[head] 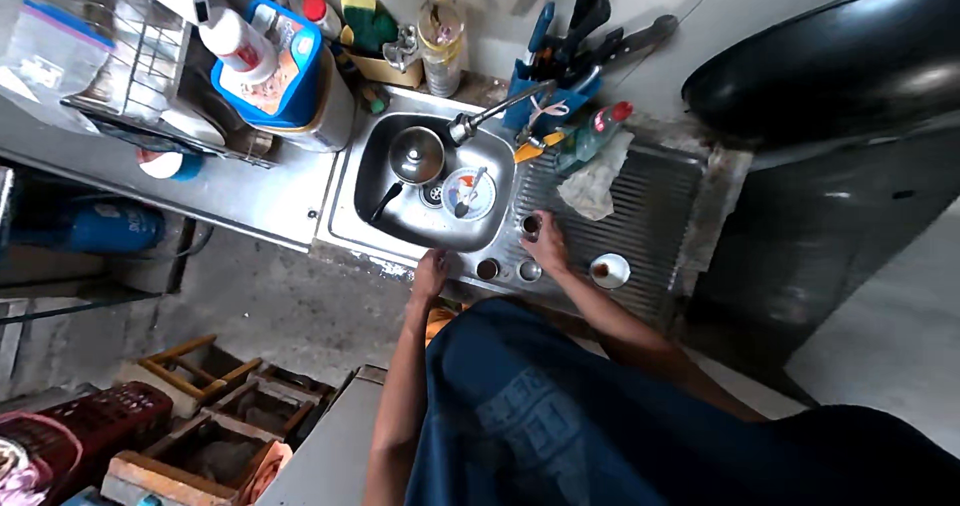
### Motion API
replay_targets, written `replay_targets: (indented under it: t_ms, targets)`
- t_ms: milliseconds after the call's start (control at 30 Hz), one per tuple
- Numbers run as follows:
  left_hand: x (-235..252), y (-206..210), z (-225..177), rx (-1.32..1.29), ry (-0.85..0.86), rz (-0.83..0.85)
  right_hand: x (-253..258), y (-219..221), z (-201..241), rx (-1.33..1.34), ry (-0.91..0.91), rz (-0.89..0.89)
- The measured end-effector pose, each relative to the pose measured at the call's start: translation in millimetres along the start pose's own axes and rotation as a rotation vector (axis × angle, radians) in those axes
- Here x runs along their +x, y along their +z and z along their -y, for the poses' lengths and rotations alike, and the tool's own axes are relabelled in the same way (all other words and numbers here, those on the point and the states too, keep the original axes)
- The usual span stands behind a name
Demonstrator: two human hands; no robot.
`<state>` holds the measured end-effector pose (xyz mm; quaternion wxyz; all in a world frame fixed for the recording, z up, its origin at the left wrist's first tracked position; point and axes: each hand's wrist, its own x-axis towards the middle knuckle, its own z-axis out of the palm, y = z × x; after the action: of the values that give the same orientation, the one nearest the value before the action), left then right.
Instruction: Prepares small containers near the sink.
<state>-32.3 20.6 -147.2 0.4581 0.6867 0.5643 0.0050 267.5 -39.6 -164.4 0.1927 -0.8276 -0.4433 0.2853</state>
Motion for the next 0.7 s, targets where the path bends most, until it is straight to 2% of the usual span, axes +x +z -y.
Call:
replay_targets:
  t_ms: [100,300,467,700]
  targets:
    - [-6.9,-0.2,2.2,-0.022,-0.029,-0.004,-18.1,-10.5,17.8,-0.120,-0.189,-0.026]
    - [-11.7,6.4,15.4,-0.131,-0.045,-0.037,-59.5,24.0,30.3,-0.201,-0.521,0.452]
    - [-19.4,3.8,13.0,-0.176,-0.084,-0.024,-58.2,46.0,32.4,-0.276,-0.569,0.501]
    - [-20.3,16.8,21.4,-0.323,-0.120,-0.039,-53.4,45.8,39.5,-0.348,-0.542,0.529]
